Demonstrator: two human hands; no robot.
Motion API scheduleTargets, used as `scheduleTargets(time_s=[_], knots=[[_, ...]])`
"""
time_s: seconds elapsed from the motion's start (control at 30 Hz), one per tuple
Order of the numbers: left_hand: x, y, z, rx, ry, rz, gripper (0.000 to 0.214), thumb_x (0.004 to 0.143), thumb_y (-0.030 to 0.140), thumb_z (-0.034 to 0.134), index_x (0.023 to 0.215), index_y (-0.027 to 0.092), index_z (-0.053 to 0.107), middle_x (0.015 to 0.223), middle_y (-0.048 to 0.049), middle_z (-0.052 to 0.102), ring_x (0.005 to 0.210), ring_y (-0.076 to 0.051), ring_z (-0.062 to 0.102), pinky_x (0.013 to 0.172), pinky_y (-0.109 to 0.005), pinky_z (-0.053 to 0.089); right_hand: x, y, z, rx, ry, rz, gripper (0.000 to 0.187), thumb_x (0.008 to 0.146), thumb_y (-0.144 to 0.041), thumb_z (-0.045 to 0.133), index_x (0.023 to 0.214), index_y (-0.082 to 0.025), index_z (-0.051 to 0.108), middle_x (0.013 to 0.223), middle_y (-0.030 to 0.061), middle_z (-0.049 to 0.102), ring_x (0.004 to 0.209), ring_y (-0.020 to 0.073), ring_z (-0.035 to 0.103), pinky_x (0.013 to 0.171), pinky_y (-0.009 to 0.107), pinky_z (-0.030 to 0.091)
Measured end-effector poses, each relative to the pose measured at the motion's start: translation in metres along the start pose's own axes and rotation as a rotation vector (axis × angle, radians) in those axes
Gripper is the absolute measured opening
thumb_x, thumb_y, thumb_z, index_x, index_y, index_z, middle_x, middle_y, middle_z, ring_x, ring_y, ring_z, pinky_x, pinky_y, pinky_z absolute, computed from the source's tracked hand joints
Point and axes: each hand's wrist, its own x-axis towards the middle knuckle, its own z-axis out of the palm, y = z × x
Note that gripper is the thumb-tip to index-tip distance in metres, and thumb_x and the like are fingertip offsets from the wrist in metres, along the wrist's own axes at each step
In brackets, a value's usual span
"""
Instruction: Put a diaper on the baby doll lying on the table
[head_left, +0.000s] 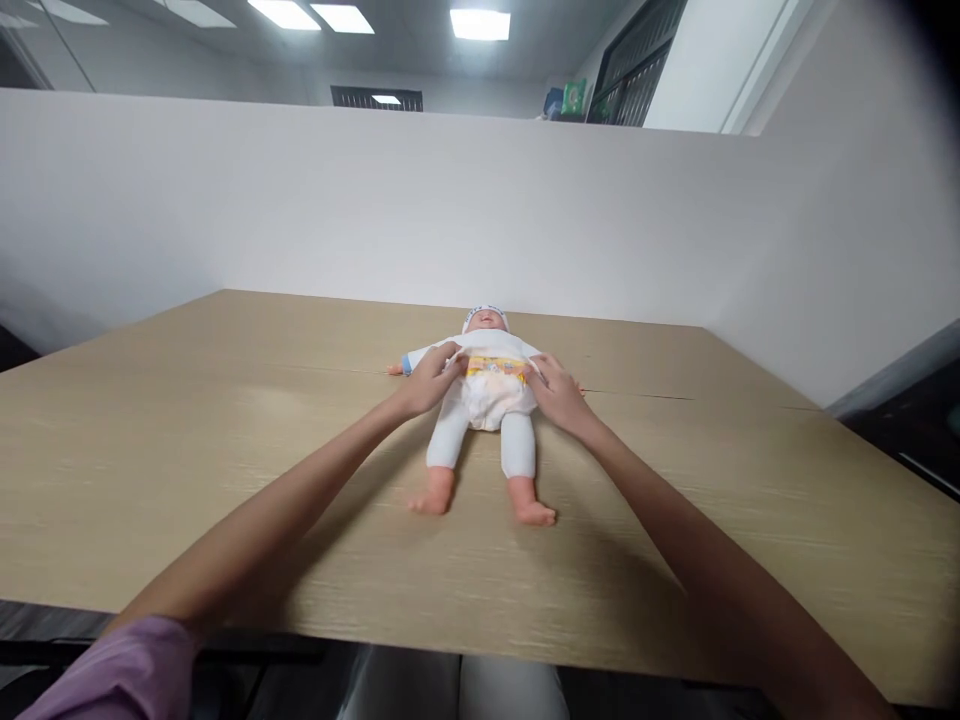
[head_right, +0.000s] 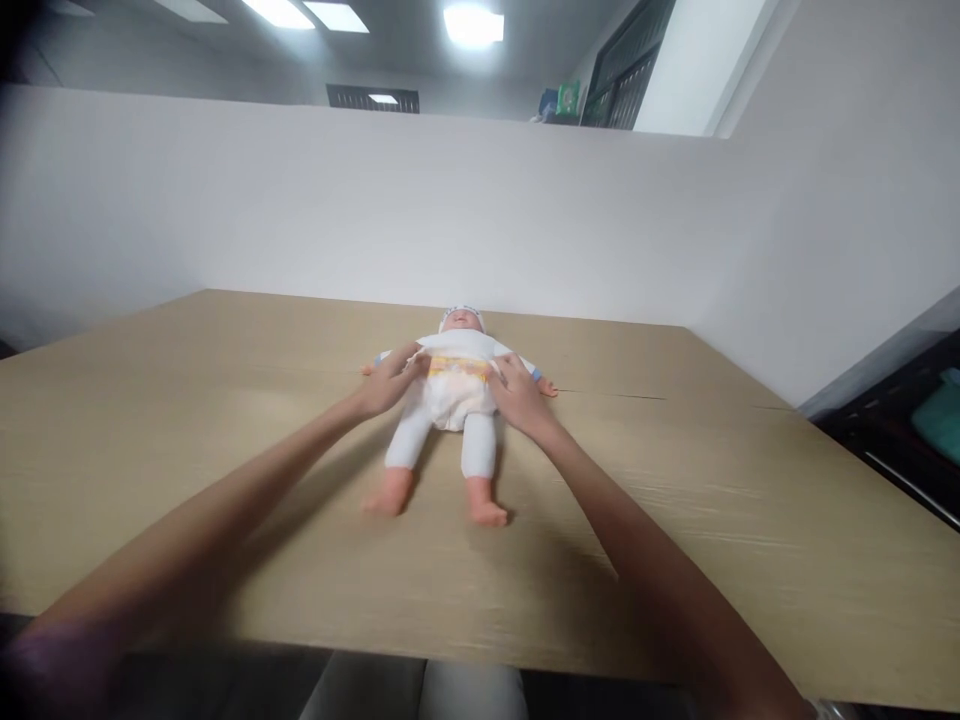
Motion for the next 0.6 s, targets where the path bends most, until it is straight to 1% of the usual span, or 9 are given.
scheduleTargets(time_s=[0.1, 0.13, 0.2, 0.27, 0.33, 0.4, 0.5, 0.53, 0.6], knots=[[0.031, -0.022, 0.013, -0.265, 0.082, -0.217, 0.039, 0.092, 0.058, 0.062, 0.088, 0.019, 0.056, 0.090, -0.0043, 0.064, 0.094, -0.024, 0.058, 0.089, -0.036, 0.044, 0.032, 0.019, 0.015, 0.101, -0.035, 0.124, 0.041, 0.098, -0.057, 0.048, 0.095, -0.021, 0.067, 0.107, 0.0080, 0.072, 0.107, 0.0275, 0.063, 0.106, 0.045, 0.047], [0.038, -0.029, 0.017, -0.318, 0.086, -0.260, 0.043, 0.089, 0.062, 0.063, 0.088, 0.019, 0.057, 0.088, -0.0047, 0.065, 0.092, -0.024, 0.059, 0.087, -0.035, 0.044, 0.039, 0.025, 0.020, 0.122, -0.049, 0.147, 0.044, 0.098, -0.059, 0.047, 0.097, -0.020, 0.068, 0.105, 0.0076, 0.074, 0.105, 0.0270, 0.065, 0.103, 0.044, 0.049], [0.045, -0.039, 0.023, -0.377, 0.062, -0.300, 0.053, 0.084, 0.070, 0.063, 0.089, 0.017, 0.060, 0.087, -0.0067, 0.068, 0.091, -0.025, 0.061, 0.084, -0.036, 0.046, 0.046, 0.034, 0.027, 0.176, -0.079, 0.190, 0.049, 0.097, -0.062, 0.046, 0.099, -0.019, 0.069, 0.102, 0.0071, 0.076, 0.102, 0.0256, 0.067, 0.098, 0.041, 0.052], [0.042, -0.045, 0.023, -0.431, 0.023, -0.328, 0.061, 0.077, 0.076, 0.066, 0.088, 0.016, 0.063, 0.088, -0.0082, 0.070, 0.090, -0.026, 0.064, 0.082, -0.035, 0.048, 0.044, 0.038, 0.030, 0.226, -0.109, 0.220, 0.052, 0.094, -0.065, 0.049, 0.100, -0.018, 0.070, 0.101, 0.0067, 0.077, 0.103, 0.0249, 0.068, 0.094, 0.037, 0.054], [0.031, -0.045, 0.019, -0.472, -0.018, -0.358, 0.064, 0.072, 0.077, 0.071, 0.088, 0.016, 0.066, 0.089, -0.0089, 0.073, 0.090, -0.027, 0.066, 0.080, -0.035, 0.048, 0.033, 0.037, 0.028, 0.263, -0.133, 0.238, 0.052, 0.092, -0.067, 0.054, 0.101, -0.019, 0.072, 0.101, 0.0060, 0.078, 0.104, 0.0252, 0.069, 0.093, 0.035, 0.055], [0.016, -0.043, 0.014, -0.508, -0.057, -0.402, 0.063, 0.071, 0.075, 0.076, 0.087, 0.015, 0.069, 0.088, -0.0092, 0.074, 0.089, -0.027, 0.066, 0.078, -0.034, 0.048, 0.018, 0.033, 0.021, 0.288, -0.170, 0.248, 0.052, 0.091, -0.068, 0.059, 0.100, -0.020, 0.074, 0.100, 0.0053, 0.079, 0.105, 0.0264, 0.069, 0.093, 0.035, 0.055], [-0.001, -0.040, 0.006, -0.553, -0.139, -0.465, 0.060, 0.073, 0.072, 0.079, 0.087, 0.014, 0.072, 0.088, -0.0100, 0.076, 0.087, -0.026, 0.067, 0.078, -0.034, 0.048, 0.001, 0.028, 0.008, 0.275, -0.228, 0.256, 0.052, 0.088, -0.070, 0.064, 0.102, -0.022, 0.076, 0.099, 0.0046, 0.079, 0.101, 0.0277, 0.070, 0.090, 0.036, 0.055], [-0.004, -0.040, 0.004, -0.554, -0.154, -0.475, 0.060, 0.073, 0.072, 0.079, 0.088, 0.014, 0.073, 0.089, -0.0101, 0.076, 0.086, -0.025, 0.067, 0.078, -0.034, 0.049, -0.003, 0.027, 0.003, 0.242, -0.218, 0.260, 0.051, 0.087, -0.070, 0.066, 0.102, -0.022, 0.076, 0.098, 0.0044, 0.079, 0.098, 0.0277, 0.070, 0.088, 0.036, 0.055], [-0.005, -0.040, -0.002, -0.521, -0.123, -0.470, 0.059, 0.072, 0.070, 0.080, 0.094, 0.015, 0.075, 0.093, -0.0093, 0.076, 0.086, -0.023, 0.066, 0.078, -0.033, 0.049, -0.011, 0.027, -0.005, 0.123, -0.126, 0.263, 0.047, 0.086, -0.067, 0.069, 0.103, -0.024, 0.075, 0.096, 0.0041, 0.079, 0.093, 0.0265, 0.070, 0.083, 0.036, 0.055]])
